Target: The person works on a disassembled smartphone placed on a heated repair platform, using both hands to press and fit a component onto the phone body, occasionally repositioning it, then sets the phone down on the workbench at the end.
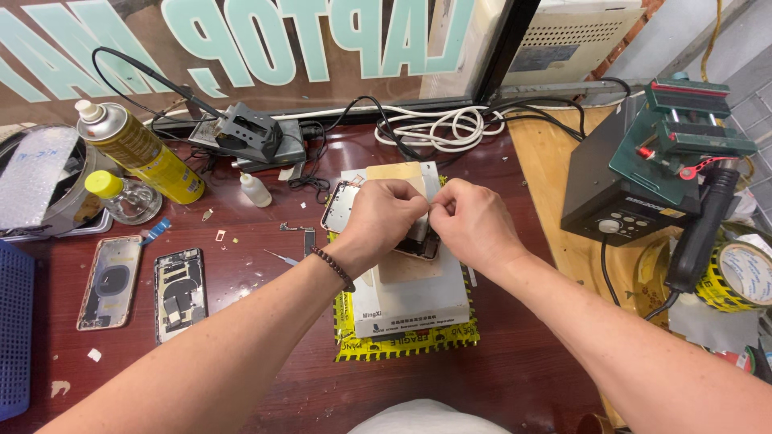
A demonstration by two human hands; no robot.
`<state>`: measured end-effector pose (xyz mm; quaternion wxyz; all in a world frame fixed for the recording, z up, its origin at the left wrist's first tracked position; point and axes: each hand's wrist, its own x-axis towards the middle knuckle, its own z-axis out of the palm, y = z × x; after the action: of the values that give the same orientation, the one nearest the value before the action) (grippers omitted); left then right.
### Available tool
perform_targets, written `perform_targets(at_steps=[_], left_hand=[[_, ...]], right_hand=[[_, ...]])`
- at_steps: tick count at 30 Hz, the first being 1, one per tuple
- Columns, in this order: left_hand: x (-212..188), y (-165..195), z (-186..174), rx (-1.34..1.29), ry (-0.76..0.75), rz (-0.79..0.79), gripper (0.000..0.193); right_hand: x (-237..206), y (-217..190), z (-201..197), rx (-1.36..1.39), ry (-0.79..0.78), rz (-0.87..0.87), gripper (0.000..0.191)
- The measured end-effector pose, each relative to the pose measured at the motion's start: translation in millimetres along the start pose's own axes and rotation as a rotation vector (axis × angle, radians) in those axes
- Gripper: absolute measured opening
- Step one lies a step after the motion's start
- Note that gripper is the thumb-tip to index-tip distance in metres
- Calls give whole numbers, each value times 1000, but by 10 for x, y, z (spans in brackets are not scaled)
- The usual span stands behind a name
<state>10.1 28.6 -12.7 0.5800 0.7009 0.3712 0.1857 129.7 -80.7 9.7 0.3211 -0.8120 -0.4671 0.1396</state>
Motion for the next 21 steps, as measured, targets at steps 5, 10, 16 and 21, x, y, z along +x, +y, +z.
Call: perform_targets(at_steps=[5,10,16,21], left_hand=[[40,20,16,-80,-26,-108,15],[51,23,-17,-83,-88,-79,17],[92,70,-32,129,-81,-117,21],[141,78,-66,278,-59,-105,23]], right_hand=[[-8,25,-37,197,-30,118,16],[43,71,-82,233,-33,23,17],[95,202,-103,599,-138,216,16],[161,356,-119,722,-173,266,14]])
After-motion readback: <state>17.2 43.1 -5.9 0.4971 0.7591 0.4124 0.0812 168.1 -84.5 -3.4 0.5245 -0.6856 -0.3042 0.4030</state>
